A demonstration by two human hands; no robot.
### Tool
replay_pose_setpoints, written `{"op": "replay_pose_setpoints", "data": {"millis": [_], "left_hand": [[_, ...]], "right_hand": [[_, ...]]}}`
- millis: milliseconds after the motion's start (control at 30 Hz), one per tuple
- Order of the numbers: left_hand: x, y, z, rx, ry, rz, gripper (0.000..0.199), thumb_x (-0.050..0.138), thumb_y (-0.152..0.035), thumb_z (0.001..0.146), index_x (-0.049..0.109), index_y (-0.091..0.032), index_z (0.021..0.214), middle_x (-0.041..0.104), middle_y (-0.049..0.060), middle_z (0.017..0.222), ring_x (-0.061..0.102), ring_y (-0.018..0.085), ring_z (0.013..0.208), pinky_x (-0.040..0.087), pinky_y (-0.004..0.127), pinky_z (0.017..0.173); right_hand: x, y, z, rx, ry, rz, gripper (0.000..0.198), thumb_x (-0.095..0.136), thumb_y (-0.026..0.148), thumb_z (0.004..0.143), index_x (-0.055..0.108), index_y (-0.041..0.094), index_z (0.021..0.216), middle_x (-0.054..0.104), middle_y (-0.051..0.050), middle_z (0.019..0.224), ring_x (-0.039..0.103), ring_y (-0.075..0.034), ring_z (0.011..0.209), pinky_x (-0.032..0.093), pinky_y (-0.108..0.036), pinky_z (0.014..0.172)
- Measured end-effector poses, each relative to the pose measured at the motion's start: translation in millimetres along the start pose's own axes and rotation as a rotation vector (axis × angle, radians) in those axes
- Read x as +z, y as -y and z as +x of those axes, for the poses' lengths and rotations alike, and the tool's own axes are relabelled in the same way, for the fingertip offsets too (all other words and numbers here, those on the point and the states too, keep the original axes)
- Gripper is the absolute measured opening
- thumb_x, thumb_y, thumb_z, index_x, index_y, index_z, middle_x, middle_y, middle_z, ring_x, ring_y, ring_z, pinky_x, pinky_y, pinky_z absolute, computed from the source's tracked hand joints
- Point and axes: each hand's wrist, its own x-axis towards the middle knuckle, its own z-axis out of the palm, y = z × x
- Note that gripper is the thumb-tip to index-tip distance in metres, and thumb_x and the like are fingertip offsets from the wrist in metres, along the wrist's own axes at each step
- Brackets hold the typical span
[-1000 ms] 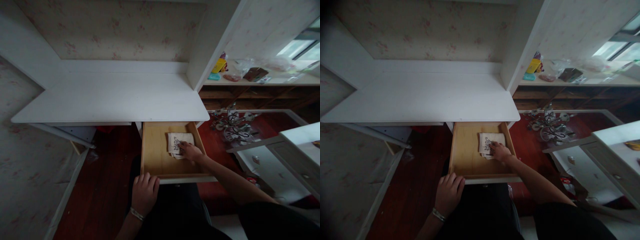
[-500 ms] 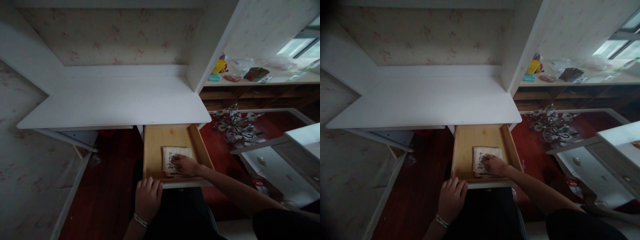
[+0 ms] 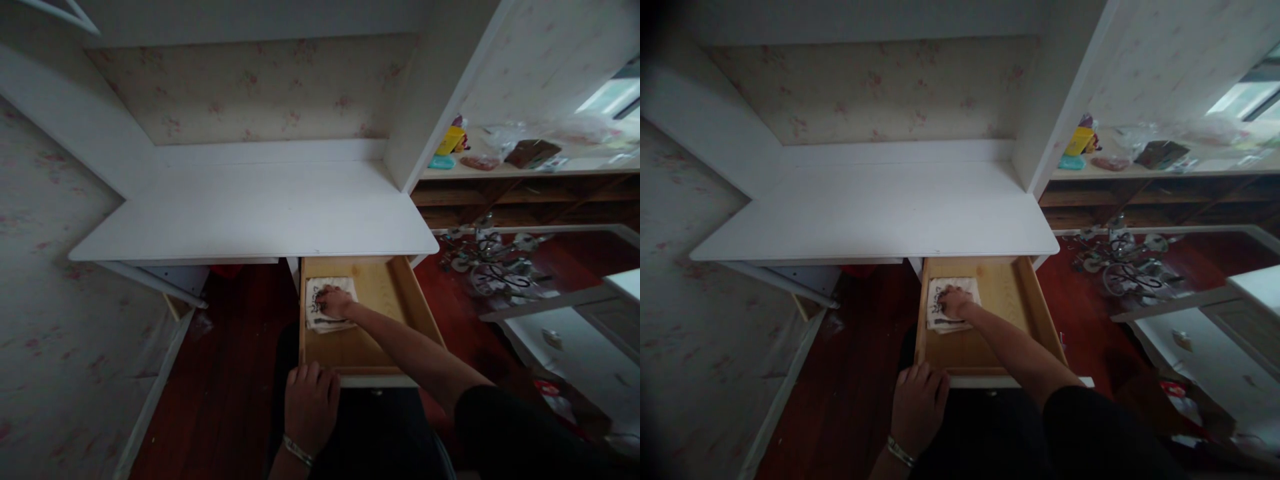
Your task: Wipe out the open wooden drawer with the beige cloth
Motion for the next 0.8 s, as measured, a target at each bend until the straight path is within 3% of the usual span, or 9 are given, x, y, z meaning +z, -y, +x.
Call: {"op": "replay_pose_setpoints", "data": {"millis": [133, 267, 333, 500, 633, 700, 800], "left_hand": [[0.8, -0.8, -0.5, -0.012, -0.017, -0.002, 0.017, 0.045, -0.026, 0.088, 0.061, -0.024, 0.082, 0.054, 0.001, 0.076, 0.048, 0.016, 0.077, 0.031, 0.035, 0.075], [2.4, -0.6, -1.8, -0.019, -0.041, 0.008, 0.015, 0.046, -0.026, 0.088, 0.061, -0.025, 0.084, 0.054, 0.001, 0.076, 0.048, 0.016, 0.077, 0.031, 0.036, 0.076], [3.5, -0.1, -1.7, -0.014, -0.046, 0.01, 0.016, 0.046, -0.025, 0.087, 0.06, -0.024, 0.083, 0.054, 0.001, 0.076, 0.048, 0.016, 0.076, 0.032, 0.036, 0.075], [5.4, 0.5, -0.4, -0.008, -0.056, 0.017, 0.016, 0.045, -0.025, 0.088, 0.06, -0.024, 0.082, 0.054, 0.001, 0.075, 0.048, 0.016, 0.075, 0.032, 0.037, 0.074], [6.4, 0.4, -0.3, -0.001, -0.074, 0.012, 0.015, 0.046, -0.025, 0.087, 0.06, -0.024, 0.081, 0.053, 0.001, 0.074, 0.048, 0.016, 0.075, 0.032, 0.037, 0.075], [6.8, 0.8, -0.6, 0.0, -0.079, 0.009, 0.015, 0.046, -0.025, 0.087, 0.06, -0.024, 0.081, 0.053, 0.001, 0.074, 0.048, 0.016, 0.075, 0.032, 0.037, 0.075], [7.3, 1.9, -1.6, 0.003, -0.089, 0.008, 0.014, 0.047, -0.025, 0.087, 0.06, -0.024, 0.082, 0.053, 0.001, 0.075, 0.048, 0.016, 0.076, 0.031, 0.037, 0.075]], "right_hand": [[-8.0, -11.2, 13.7, 0.091, -0.084, -0.015, 0.053, 0.037, 0.05, 0.085, 0.04, 0.034, 0.135, 0.032, -0.01, 0.144, 0.033, -0.035, 0.124, 0.03, -0.057, 0.092], [5.2, -23.9, 8.2, -0.013, -0.106, -0.086, 0.089, 0.053, 0.066, 0.07, 0.02, 0.03, 0.144, 0.019, -0.011, 0.151, 0.019, -0.035, 0.132, 0.018, -0.055, 0.1], [13.6, -31.9, 4.4, -0.05, -0.161, -0.141, 0.094, 0.059, 0.063, 0.067, 0.017, 0.031, 0.145, 0.019, -0.01, 0.151, 0.018, -0.035, 0.132, 0.016, -0.055, 0.101], [18.3, -44.5, 5.3, -0.112, -0.29, -0.243, 0.058, 0.042, 0.032, 0.088, 0.024, 0.033, 0.143, 0.031, -0.009, 0.146, 0.032, -0.029, 0.127, 0.029, -0.048, 0.095], [7.5, -44.9, 9.9, -0.171, -0.311, -0.351, 0.05, 0.032, 0.015, 0.09, 0.033, 0.026, 0.139, 0.047, -0.013, 0.133, 0.047, -0.026, 0.113, 0.041, -0.04, 0.081], [-1.0, -43.9, 9.9, -0.284, -0.349, -0.42, 0.042, 0.032, 0.014, 0.09, 0.045, 0.022, 0.129, 0.059, -0.014, 0.117, 0.052, -0.025, 0.103, 0.043, -0.04, 0.078], [-17.8, -41.0, 8.0, -0.533, -0.394, -0.496, 0.032, 0.032, 0.016, 0.093, 0.058, 0.023, 0.11, 0.065, -0.008, 0.099, 0.052, -0.022, 0.102, 0.04, -0.042, 0.087]]}}
